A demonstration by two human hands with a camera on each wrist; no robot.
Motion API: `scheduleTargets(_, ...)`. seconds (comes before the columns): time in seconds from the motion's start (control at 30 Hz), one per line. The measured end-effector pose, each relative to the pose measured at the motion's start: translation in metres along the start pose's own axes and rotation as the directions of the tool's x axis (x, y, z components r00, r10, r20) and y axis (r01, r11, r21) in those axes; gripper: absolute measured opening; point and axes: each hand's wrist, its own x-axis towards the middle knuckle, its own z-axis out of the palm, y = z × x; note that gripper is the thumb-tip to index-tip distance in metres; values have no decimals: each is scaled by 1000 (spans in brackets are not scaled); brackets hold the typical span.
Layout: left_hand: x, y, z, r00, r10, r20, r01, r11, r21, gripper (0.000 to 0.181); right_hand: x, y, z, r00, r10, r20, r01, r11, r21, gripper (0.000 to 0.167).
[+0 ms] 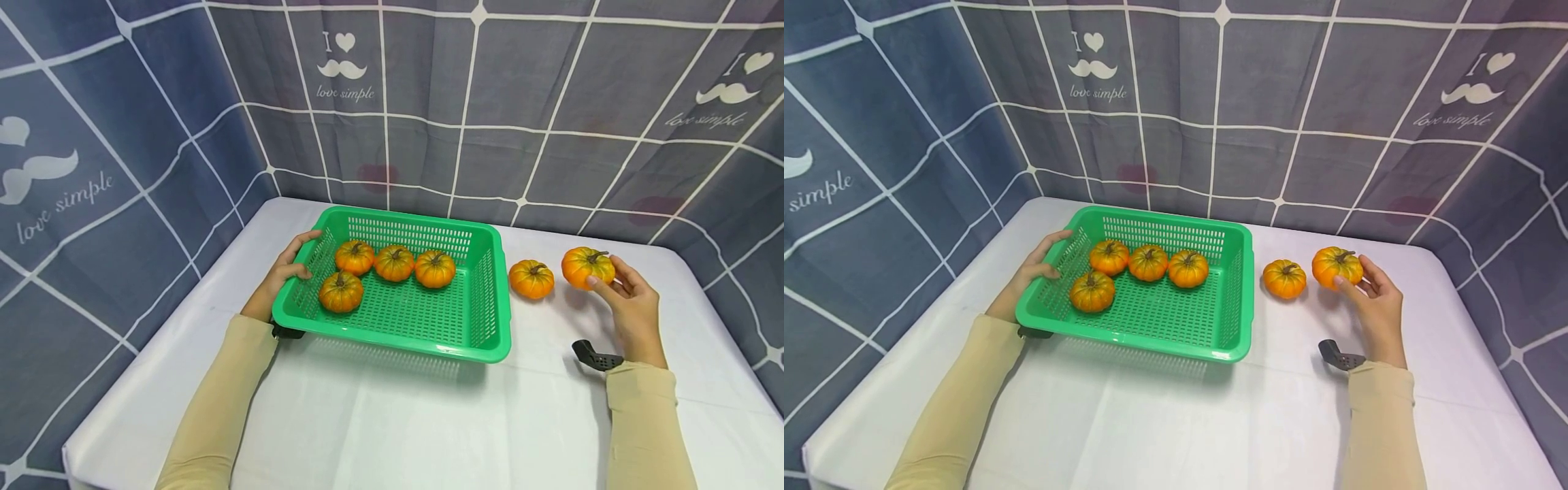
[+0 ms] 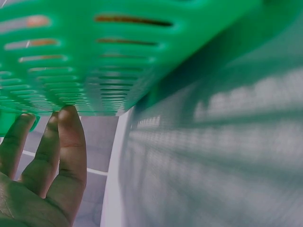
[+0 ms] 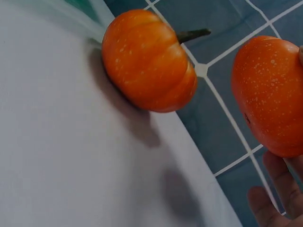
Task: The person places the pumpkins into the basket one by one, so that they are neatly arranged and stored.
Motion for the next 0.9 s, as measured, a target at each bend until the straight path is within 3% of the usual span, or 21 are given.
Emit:
scheduleTargets(0.37,-1,2,1,1000,-1,3,1,1000,9,84,-7,-20,18,989,-145,37,146,989,-33,70)
scheduleTargets(0.7,-1,4,2,999,-43,-6,43,999,16,87,-15,-33,33,959,-236,159,244,969,-30,66)
scheduleTargets(0.9,-2,4,3,1000,-25,1,25,1000,8,85,-18,-38,41,937,-272,220,288,957,-42,63)
